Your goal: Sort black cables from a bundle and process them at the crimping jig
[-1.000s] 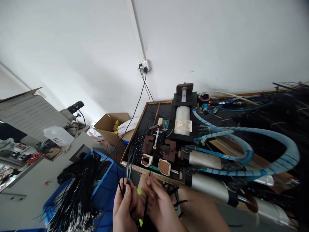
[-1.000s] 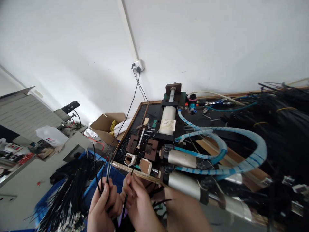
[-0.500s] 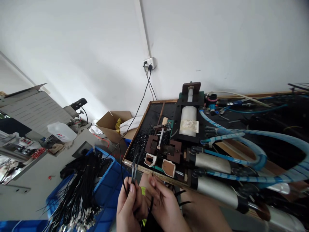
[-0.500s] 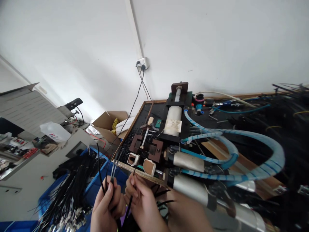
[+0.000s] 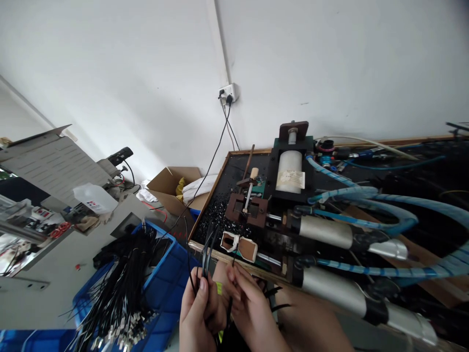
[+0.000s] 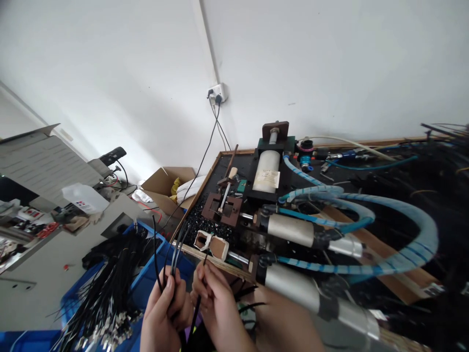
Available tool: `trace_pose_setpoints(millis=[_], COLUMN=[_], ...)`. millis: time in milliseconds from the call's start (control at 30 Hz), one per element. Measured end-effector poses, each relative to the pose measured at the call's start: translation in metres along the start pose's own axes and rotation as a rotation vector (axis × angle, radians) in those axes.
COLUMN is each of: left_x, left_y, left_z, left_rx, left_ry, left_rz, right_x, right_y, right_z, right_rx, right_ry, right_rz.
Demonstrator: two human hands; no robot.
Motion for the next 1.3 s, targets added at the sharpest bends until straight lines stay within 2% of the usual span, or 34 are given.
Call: trace_pose_setpoints(millis=[100,233,367,467,700,833,967,1167,1300], left_x=[0.005,0.013,0.016,0.013,0.006,0.004,0.005,0.005,0.005], left_y=[-0.002,-0.005,-0.007,-0.009,-0.011,-0.013,-0.014,-0.010,-0.009], left_z=[-0.003,-0.009,-0.014,-0.016,-0.022,-0.025,-0.027,-0.028,-0.028], left_rx=[0.005,0.024,0.045,0.062,0.071,0.087,0.088,0.068,0.082], left_ry=[-0.012,-0.036,-0.057,-0.069,-0.112,-0.155,-0.149,-0.092,-0.087], left_rz=[-0.018,-0.023,-0.016,-0.020,0.001,0.006,0.045,0.123,0.145], right_x=[-0.012,-0.020,-0.019,-0.014,-0.016,-0.015,-0.008,-0.008,-0.013], right_y=[-0.011,-0.014,-0.006,0.001,0.007,0.005,0.004,0.004,0.001], right_z=[0.008,0.014,0.013,0.010,0.018,0.020,0.014,0.011,0.012], right_rx=[-0.129,-0.294,-0.389,-0.391,-0.343,-0.353,-0.367,-0.218,-0.172], right_ry=[-0.144,-0.059,-0.019,0.013,0.049,-0.017,-0.055,-0.032,-0.027], right_rz=[-0.243,-0.658,-0.867,-0.983,-1.554,-1.706,-1.811,-1.946,-1.984])
Point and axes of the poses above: each hand's wrist, its own z-axis towards the middle knuckle, its own x-axis out of the palm, y = z × x, the point moved 2 cm from there along z, towards the middle knuckle, and after that the axes turned 11 degrees about -z, right-handed, at the moved point
